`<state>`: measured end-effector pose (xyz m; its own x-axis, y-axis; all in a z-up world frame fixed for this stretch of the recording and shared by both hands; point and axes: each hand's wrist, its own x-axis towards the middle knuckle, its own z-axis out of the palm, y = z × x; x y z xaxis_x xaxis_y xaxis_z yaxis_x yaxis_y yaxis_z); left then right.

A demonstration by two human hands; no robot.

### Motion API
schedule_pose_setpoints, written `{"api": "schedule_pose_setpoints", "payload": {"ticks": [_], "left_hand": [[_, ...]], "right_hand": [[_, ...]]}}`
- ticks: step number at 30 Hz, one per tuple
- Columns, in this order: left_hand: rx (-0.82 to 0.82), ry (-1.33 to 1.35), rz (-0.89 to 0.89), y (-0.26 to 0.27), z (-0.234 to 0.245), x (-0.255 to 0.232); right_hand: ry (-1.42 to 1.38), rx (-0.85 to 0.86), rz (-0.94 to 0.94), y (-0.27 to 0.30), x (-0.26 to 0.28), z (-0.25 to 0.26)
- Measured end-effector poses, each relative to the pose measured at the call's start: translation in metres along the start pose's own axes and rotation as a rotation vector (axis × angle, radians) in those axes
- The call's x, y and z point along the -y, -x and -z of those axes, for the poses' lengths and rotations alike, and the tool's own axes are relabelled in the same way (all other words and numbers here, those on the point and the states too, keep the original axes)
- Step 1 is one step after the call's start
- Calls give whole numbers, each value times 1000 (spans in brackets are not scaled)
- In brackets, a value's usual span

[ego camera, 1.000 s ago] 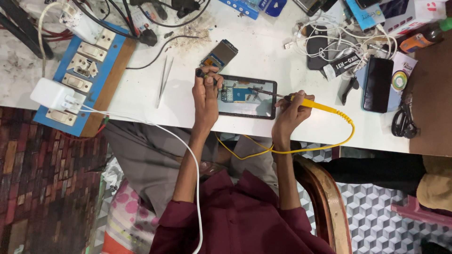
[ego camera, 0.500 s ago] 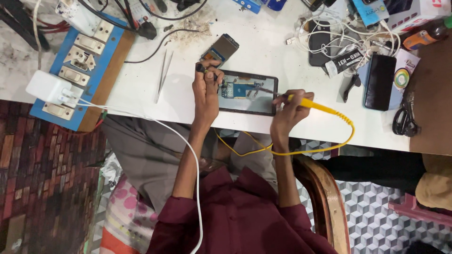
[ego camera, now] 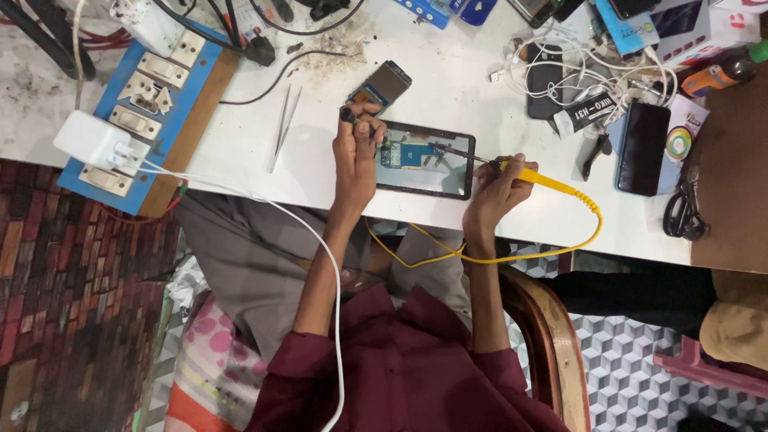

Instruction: The person uses a soldering iron and solder wire to work on a small electronic component placed on a tablet screen. They repeatedly apply heat and solder to specific points on the component while holding it steady with their other hand.

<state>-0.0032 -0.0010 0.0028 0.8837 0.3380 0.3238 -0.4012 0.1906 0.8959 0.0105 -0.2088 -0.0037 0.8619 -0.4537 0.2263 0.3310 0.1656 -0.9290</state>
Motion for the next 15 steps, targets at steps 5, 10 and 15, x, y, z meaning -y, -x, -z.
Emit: {"api": "schedule_pose_setpoints", "payload": {"ticks": [5,10,15], "left_hand": [[-19,18,56,-1,0,0],[-29,24,105,0,0,1],[-16,47,57,0,0,1]], "right_hand": [[-26,10,-32,2,5,-1],[-24,8,-41,0,5,-1],[11,9,-39,1,5,-2]]}}
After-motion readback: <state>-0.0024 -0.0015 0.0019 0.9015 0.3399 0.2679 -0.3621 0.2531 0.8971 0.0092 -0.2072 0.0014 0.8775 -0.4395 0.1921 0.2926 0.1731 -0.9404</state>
